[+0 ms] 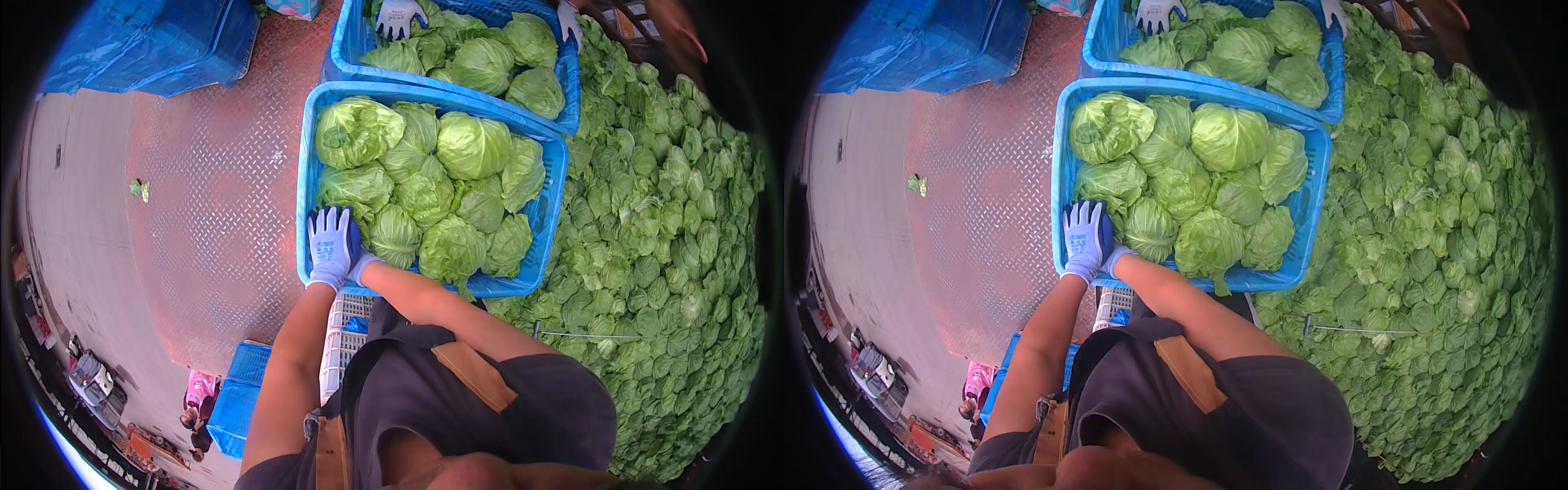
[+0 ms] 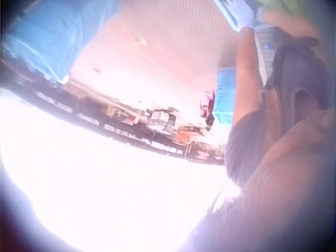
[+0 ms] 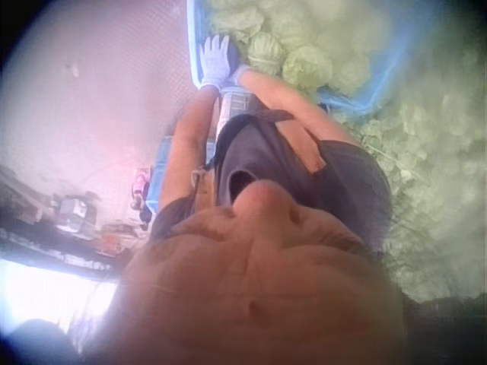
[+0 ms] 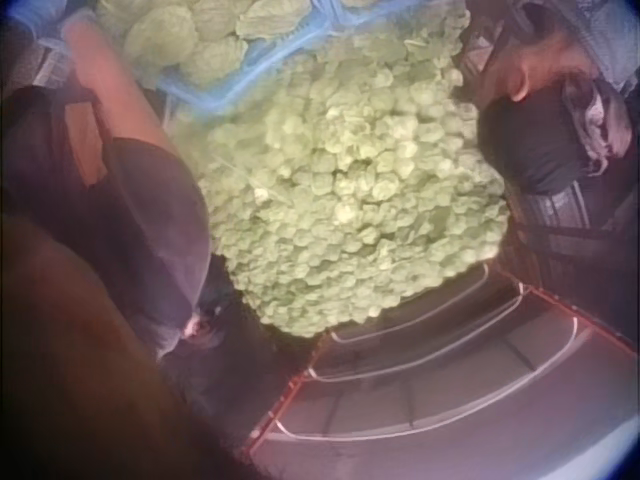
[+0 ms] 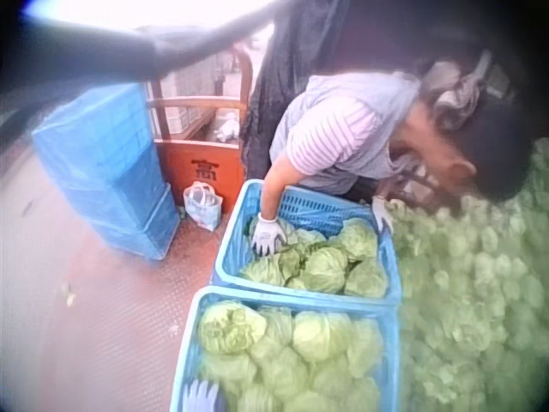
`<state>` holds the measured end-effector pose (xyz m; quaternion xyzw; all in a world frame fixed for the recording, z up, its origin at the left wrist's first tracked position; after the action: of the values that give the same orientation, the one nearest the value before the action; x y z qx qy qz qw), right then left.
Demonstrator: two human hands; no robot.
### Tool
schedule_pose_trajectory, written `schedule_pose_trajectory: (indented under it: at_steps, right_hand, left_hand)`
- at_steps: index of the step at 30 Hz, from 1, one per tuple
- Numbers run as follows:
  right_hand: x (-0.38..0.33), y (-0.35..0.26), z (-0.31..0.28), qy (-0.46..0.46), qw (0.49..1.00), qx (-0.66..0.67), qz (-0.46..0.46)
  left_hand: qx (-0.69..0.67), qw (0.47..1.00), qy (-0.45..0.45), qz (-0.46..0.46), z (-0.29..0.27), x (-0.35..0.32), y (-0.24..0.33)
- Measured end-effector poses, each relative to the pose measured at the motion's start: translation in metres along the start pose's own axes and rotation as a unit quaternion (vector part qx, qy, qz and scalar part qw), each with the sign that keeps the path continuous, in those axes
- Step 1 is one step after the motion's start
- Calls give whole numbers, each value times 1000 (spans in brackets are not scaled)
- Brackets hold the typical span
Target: The person picks cabbages from a large pile and places them into blue plastic crates. The person wears gloves and works alongside another person who is also sorting cabbages.
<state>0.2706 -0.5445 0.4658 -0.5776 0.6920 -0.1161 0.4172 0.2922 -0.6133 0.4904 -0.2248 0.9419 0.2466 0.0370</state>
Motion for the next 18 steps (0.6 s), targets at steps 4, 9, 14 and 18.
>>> schedule_pose_trajectory:
  at_steps: [4,9,14,18]
  right_hand:
    - [7,-6,-5,19,999,38,-20]
    - [-52,-14,-58,240,952,-178,-59]
    - [-185,78,-73,259,916,-250,179]
    - [-205,125,-31,202,928,-219,224]
  left_hand:
    - [-96,995,27,21,-30,8,4]
    - [-205,977,6,56,-48,13,15]
    - [56,998,-31,23,-28,-11,15]
    - [94,994,-57,20,-8,-14,13]
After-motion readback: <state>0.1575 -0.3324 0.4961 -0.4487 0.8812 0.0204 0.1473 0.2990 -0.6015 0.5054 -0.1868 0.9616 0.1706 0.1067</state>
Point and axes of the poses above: each hand's wrist, its own x-axis towards the middle knuckle, its own z-axis out of the palm, y = z × x, the point moved 2 cm from there along x, towards the middle knuckle, and after that the axes turned 7 degrees about -x, right-handed, at the moved point
